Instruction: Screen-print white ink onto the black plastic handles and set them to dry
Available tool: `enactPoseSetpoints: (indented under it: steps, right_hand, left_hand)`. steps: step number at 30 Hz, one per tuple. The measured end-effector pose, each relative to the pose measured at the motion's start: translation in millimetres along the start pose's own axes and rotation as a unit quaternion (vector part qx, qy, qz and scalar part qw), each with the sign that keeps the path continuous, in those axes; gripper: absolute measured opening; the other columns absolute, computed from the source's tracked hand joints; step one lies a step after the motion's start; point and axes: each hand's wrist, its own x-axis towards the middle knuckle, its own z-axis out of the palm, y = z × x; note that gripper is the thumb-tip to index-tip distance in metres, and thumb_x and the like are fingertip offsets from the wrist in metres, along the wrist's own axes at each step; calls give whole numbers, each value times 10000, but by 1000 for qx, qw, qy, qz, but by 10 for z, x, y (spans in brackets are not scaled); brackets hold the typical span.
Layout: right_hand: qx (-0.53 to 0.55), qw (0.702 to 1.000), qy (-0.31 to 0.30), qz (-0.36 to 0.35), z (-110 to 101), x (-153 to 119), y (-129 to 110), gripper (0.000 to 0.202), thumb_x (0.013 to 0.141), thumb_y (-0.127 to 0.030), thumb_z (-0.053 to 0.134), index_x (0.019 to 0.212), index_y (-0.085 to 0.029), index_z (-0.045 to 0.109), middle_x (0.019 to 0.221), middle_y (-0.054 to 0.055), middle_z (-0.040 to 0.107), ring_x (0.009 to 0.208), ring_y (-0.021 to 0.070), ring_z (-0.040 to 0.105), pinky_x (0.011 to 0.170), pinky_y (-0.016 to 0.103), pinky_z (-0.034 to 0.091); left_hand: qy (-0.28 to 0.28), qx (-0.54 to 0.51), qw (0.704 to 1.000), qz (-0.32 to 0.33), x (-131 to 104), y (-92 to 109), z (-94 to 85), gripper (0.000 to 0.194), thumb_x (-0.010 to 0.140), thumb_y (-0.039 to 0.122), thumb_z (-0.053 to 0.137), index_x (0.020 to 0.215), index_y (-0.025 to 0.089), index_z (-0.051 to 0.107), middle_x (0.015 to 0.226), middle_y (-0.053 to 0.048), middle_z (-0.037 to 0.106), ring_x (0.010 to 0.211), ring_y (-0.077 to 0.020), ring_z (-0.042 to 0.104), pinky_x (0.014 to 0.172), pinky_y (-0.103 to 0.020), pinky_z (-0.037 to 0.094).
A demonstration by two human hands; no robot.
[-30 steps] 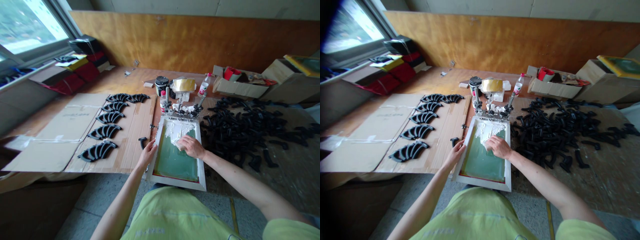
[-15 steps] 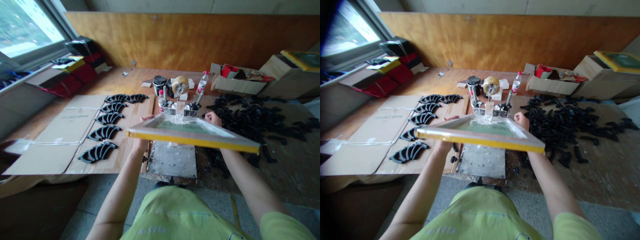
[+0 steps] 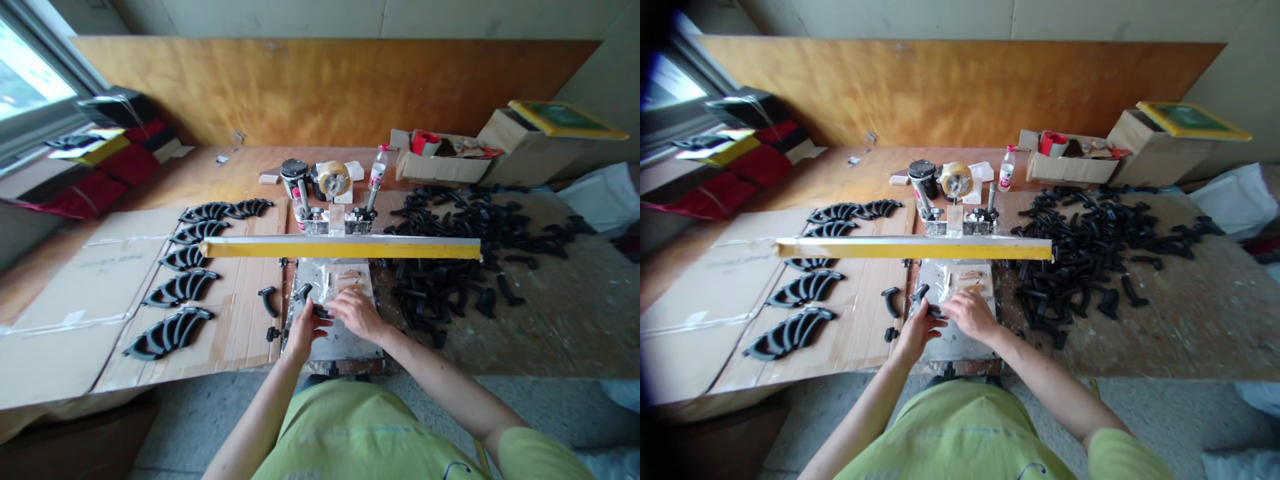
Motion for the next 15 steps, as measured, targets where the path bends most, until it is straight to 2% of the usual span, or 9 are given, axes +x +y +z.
enactPoseSetpoints:
  steps: [1, 2, 3, 5, 8, 10, 12, 13, 15]
  right_hand:
    - [-14, 998, 29, 54, -62, -25, 162, 191, 934, -279, 517, 1056, -234, 657, 922, 62, 656, 925, 209, 568, 850, 338, 439]
    - [-44, 987, 73, 139, -137, -49, 374, 202, 940, -271, 495, 1049, -208, 653, 951, 86, 660, 948, 223, 569, 855, 346, 438]
    - [-99, 962, 104, 231, -217, -71, 616, 214, 927, -264, 503, 1059, -168, 642, 976, 126, 657, 996, 257, 560, 882, 379, 426]
    - [-185, 905, 88, 373, -348, -105, 1097, 310, 875, -279, 566, 1102, -72, 609, 1053, 225, 635, 1079, 336, 535, 902, 450, 407]
    - [-214, 850, 41, 480, -394, -133, 1577, 396, 842, -331, 589, 1129, -58, 583, 1066, 255, 637, 1094, 379, 541, 881, 484, 412]
    - [-181, 822, 52, 537, -358, -155, 1700, 400, 823, -342, 595, 1142, -102, 575, 1034, 216, 661, 1042, 352, 584, 867, 461, 428]
    - [-128, 802, 90, 576, -321, -187, 1723, 404, 794, -324, 608, 1149, -136, 566, 981, 167, 685, 968, 311, 623, 845, 419, 448]
    - [-102, 801, 113, 579, -309, -205, 1709, 403, 784, -309, 610, 1148, -145, 564, 955, 143, 693, 938, 292, 635, 838, 399, 455]
    - [-61, 823, 157, 543, -292, -233, 1635, 383, 782, -289, 601, 1138, -151, 567, 927, 109, 701, 906, 261, 643, 842, 369, 462]
  left_hand:
    - [35, 21, 999, 8, 60, 9, -172, 593, 747, 725, 492, 834, 148, 599, 704, -82, 687, 543, -151, 612, 445, -222, 429]
    - [70, 54, 996, 14, 136, 39, -375, 613, 753, 737, 449, 785, 144, 600, 669, -86, 678, 507, -144, 587, 436, -224, 413]
    - [111, 103, 988, 14, 220, 78, -597, 648, 769, 746, 376, 717, 139, 596, 632, -97, 662, 478, -139, 560, 433, -230, 403]
    - [171, 221, 960, -2, 387, 158, -1038, 700, 819, 709, 212, 601, 146, 568, 579, -117, 632, 462, -145, 534, 451, -253, 406]
    - [197, 336, 921, -25, 577, 224, -1491, 672, 854, 624, 166, 569, 164, 566, 516, -115, 594, 451, -178, 519, 463, -289, 395]
    - [197, 363, 910, -31, 652, 242, -1600, 612, 848, 604, 250, 581, 169, 587, 465, -102, 562, 456, -214, 534, 476, -312, 392]
    - [191, 390, 901, -26, 682, 262, -1600, 546, 837, 582, 329, 604, 175, 609, 435, -87, 539, 486, -247, 565, 510, -329, 405]
    - [186, 401, 897, -19, 680, 277, -1581, 510, 830, 569, 365, 625, 178, 620, 432, -80, 536, 504, -255, 579, 530, -332, 411]
    - [174, 419, 891, 0, 645, 324, -1537, 440, 814, 545, 433, 686, 178, 640, 441, -66, 545, 525, -256, 598, 565, -328, 418]
